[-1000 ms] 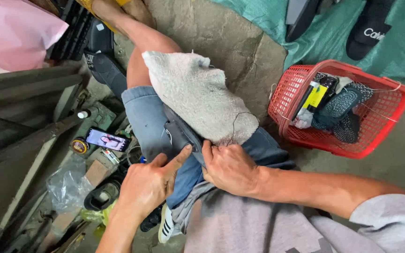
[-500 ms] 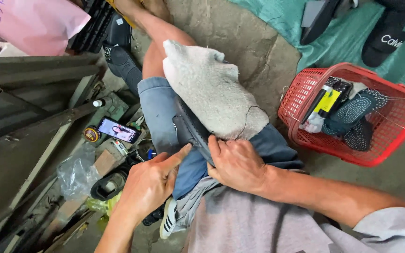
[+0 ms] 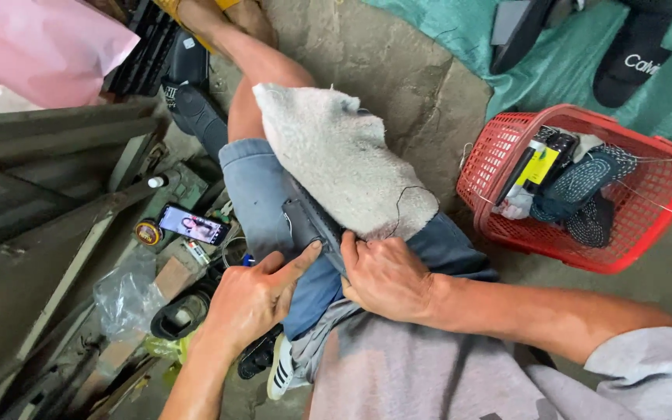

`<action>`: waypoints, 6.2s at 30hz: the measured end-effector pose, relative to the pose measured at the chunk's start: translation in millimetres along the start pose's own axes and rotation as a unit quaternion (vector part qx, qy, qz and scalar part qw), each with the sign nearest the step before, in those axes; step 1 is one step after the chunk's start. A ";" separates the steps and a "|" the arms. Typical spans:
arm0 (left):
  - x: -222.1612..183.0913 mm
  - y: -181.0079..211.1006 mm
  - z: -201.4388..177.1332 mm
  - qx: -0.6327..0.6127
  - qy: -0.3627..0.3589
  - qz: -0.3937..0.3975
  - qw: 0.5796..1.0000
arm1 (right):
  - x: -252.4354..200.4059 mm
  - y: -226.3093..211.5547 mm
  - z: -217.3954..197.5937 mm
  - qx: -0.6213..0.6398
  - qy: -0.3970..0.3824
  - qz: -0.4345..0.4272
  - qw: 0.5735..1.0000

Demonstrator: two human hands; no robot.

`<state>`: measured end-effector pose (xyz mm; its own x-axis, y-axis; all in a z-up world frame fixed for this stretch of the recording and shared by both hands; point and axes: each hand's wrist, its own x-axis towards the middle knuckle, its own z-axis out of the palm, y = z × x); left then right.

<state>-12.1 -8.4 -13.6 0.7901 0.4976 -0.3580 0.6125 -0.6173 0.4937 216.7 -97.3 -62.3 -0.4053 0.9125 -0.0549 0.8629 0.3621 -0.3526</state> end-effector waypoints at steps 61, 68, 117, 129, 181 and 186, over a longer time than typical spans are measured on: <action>14.1 41.7 2.8 -0.023 0.078 -0.151 0.985 | 20.6 59.5 -99.2 0.582 -0.094 0.084 0.803; 15.1 35.2 -2.1 -0.033 0.082 -0.118 0.989 | 28.3 60.7 -50.9 0.351 -0.035 -0.011 0.936; -42.4 17.7 -18.0 -0.160 0.064 -0.234 0.957 | 65.3 26.9 -67.8 0.298 -0.089 -0.014 0.950; -57.5 28.7 -26.6 -0.181 0.148 -0.264 0.936 | 60.9 19.0 -57.0 0.300 -0.047 0.047 0.952; 13.0 78.6 76.6 -0.590 0.305 -0.333 0.669 | 29.3 14.3 -52.7 0.366 -0.004 0.090 0.926; 6.2 68.7 89.2 -0.580 0.309 -0.342 0.671 | 27.5 17.0 -51.1 0.373 -0.014 0.105 0.922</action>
<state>37.1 -102.1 -52.6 -0.0476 0.8014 -0.5962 0.1119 0.5974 0.7941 235.7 -56.3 -22.0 -0.2695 0.9386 -0.2154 0.4794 -0.0632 -0.8753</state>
